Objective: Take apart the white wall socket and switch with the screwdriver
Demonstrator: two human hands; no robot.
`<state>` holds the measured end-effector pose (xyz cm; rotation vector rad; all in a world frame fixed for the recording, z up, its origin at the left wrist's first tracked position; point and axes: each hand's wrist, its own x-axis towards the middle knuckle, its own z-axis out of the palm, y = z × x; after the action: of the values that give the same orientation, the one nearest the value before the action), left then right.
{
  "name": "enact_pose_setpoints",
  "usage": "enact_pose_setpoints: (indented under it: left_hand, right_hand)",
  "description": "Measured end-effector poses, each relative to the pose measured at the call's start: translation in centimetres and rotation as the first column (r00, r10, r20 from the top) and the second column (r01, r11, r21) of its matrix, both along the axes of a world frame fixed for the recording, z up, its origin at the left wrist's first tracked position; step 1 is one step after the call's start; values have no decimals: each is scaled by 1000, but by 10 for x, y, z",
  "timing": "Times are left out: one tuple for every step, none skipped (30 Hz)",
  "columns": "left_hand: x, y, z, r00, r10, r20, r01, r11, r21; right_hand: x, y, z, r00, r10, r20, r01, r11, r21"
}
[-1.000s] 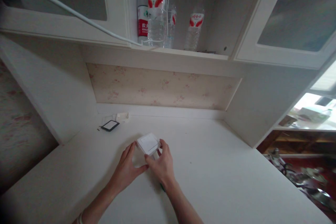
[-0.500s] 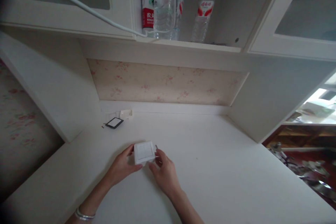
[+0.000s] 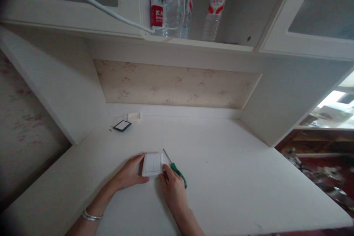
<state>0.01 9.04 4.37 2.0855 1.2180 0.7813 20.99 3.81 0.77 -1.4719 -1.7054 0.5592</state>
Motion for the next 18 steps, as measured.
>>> enact_pose_setpoints:
  left_hand:
    - [-2,1,-4,1000,8,-11,-8,1000,-9]
    - [-3,3,-8,999,26,-21,-27,999,-25]
    - [-5,4,-12,998,53,-31,-54,998,-43]
    - [-7,6,-16,996,79,-37,-81,995,-60]
    - [-9,7,-19,995,96,-39,-99,993,-69]
    - [-10,8,-22,994,100,-34,-102,992,-71]
    - [-11,8,-23,995,92,-25,-93,994,-65]
    - [-12,9,-23,997,80,-13,-81,995,-55]
    - [-12,9,-23,997,71,-1,-71,996,-46]
    - [-12,9,-22,998,66,9,-66,997,-43]
    - [-11,9,-21,998,66,16,-65,997,-45]
    - [-10,9,-20,997,69,22,-68,997,-47]
    - [-10,9,-19,997,73,25,-71,996,-49]
    - [-9,9,-19,997,76,27,-74,996,-50]
    - [-9,9,-18,997,76,28,-75,996,-47]
    - [-9,8,-18,997,76,27,-75,996,-42]
    - [-8,8,-18,997,74,25,-73,997,-35]
    - [-8,8,-18,997,72,23,-71,997,-30]
  right_hand:
    - [0,-1,-3,1000,-4,24,3,999,33]
    - [-1,-1,-6,999,-3,39,1,998,64]
    - [-1,-2,-10,999,1,50,-6,995,97]
    - [-1,-2,-13,998,7,59,-15,991,131]
    - [-1,-3,-16,998,11,69,-23,986,167]
    - [0,-3,-19,997,12,81,-28,979,200]
    - [0,-3,-21,996,9,94,-31,973,228]
    - [0,-3,-22,994,6,106,-33,968,247]
    - [0,-3,-23,993,3,117,-34,965,260]
    - [0,-4,-23,992,-1,126,-33,963,269]
    - [0,-4,-23,991,-3,133,-34,961,275]
    - [0,-4,-23,990,-4,139,-35,960,278]
    - [0,-4,-23,990,-6,142,-34,960,279]
    - [0,-4,-22,990,-8,143,-32,960,278]
    - [1,-4,-22,990,-11,140,-29,961,274]
    - [1,-4,-22,991,-11,135,-26,963,269]
    - [1,-4,-21,992,-10,129,-24,964,264]
    - [1,-4,-21,992,-9,123,-23,966,257]
